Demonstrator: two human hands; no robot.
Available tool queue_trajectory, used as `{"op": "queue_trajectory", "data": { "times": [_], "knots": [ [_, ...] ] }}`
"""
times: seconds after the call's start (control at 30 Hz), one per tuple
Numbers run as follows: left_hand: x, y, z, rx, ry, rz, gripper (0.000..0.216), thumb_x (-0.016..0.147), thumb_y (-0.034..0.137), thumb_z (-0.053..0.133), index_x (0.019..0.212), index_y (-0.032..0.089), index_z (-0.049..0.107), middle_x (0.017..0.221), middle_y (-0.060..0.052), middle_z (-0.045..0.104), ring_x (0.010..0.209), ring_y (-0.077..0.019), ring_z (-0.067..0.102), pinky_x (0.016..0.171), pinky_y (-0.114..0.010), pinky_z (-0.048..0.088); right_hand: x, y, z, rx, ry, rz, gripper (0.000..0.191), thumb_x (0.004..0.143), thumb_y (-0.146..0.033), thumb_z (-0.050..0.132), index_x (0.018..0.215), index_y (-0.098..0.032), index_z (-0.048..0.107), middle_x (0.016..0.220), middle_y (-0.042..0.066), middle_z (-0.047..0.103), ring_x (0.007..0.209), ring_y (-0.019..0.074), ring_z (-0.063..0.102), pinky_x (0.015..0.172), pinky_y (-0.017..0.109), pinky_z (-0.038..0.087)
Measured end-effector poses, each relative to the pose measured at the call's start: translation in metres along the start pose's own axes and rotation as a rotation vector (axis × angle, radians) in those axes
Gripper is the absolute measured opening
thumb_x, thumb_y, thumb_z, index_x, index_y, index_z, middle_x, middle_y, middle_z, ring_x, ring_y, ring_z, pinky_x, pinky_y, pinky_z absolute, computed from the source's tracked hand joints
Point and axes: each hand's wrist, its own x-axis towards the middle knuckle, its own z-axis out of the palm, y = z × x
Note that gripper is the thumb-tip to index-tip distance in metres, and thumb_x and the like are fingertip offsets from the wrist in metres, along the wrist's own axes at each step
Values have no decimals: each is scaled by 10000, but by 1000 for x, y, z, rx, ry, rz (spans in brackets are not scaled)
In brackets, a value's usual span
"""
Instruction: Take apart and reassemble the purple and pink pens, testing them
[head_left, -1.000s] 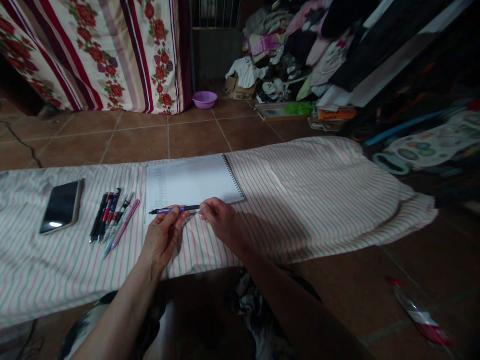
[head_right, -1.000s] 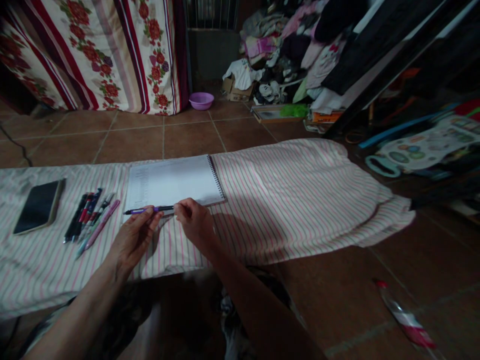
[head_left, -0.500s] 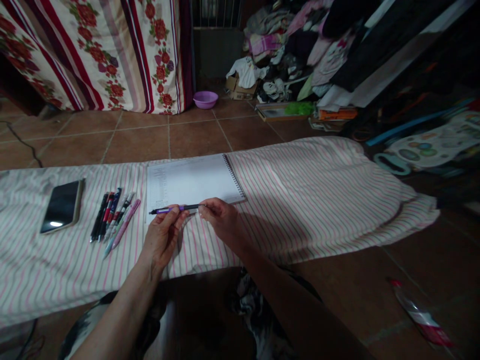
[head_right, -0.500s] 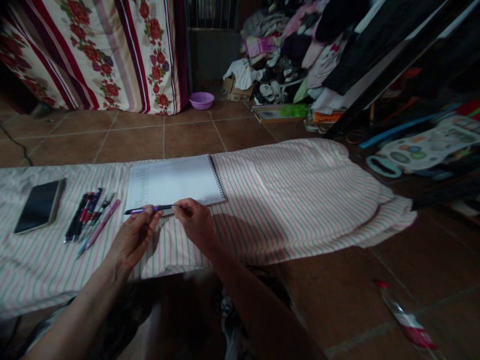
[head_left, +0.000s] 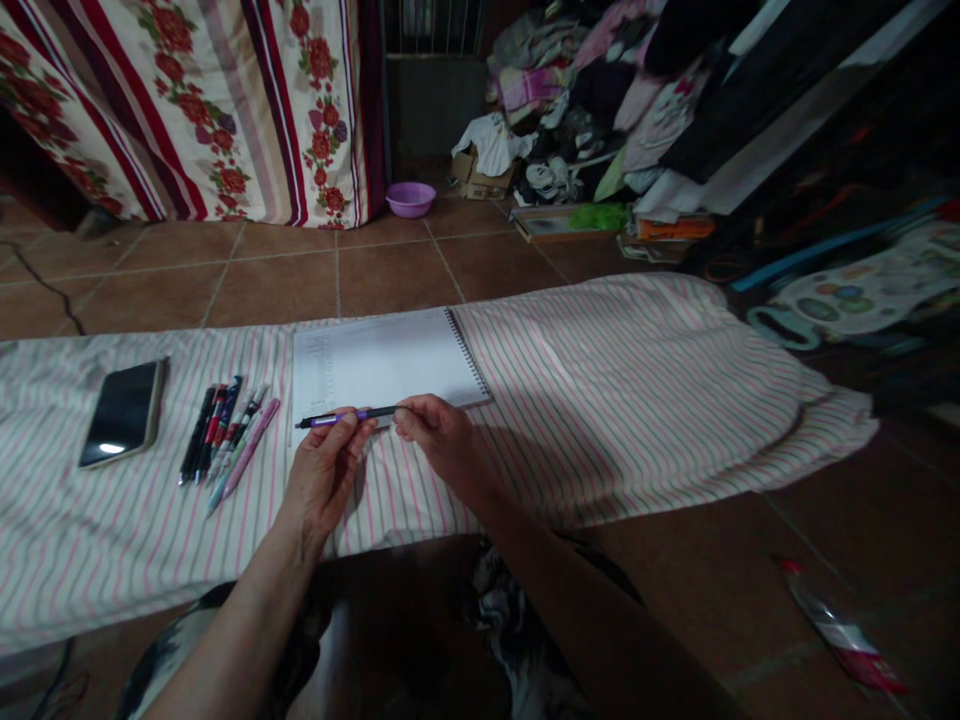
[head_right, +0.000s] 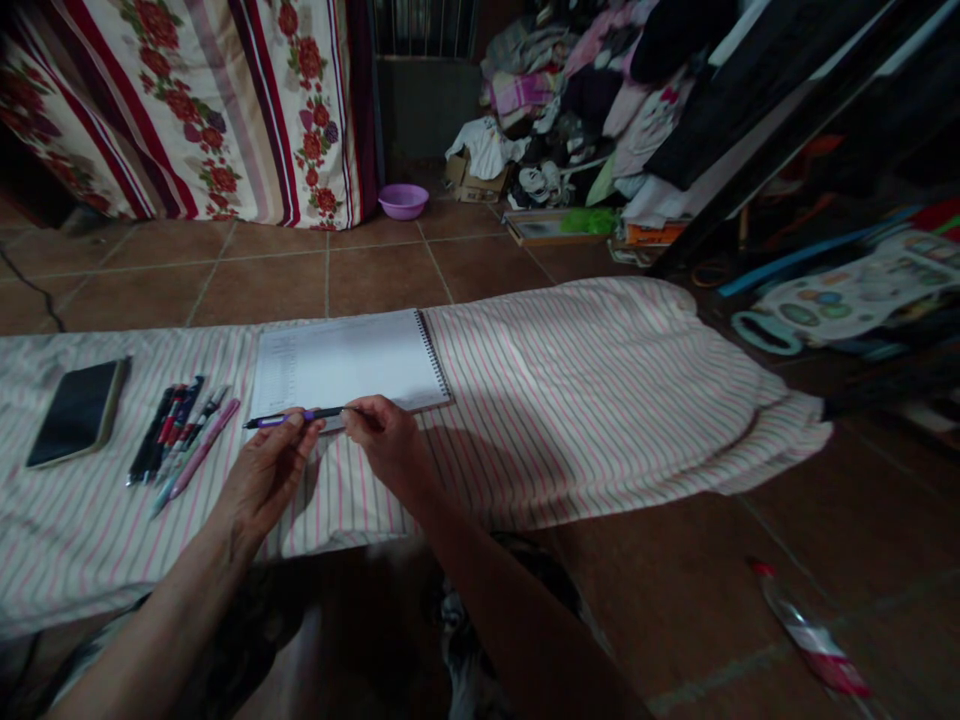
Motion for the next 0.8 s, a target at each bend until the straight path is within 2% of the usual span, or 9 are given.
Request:
{"op": "queue_trajectory", "data": {
  "times": [0.23,0.8],
  "knots": [
    [1,-1,1,-14,3,-4,215,781,-44,510,656,68,645,667,-16,674,613,-99,663,650,-177,569,0,-2,2,58,34,66,142,754,-317,574,765,-184,620,618,-13,629,591,109,593,599,234,468],
    [-1,1,3,-30,59,-12,249,797,-48,490,617,64,620,634,-10,654,595,-85,654,637,-178,574,0,-1,2,43,46,-1,139,739,-286,592,834,-192,632,657,-17,648,628,116,616,619,223,478]
  ]
}}
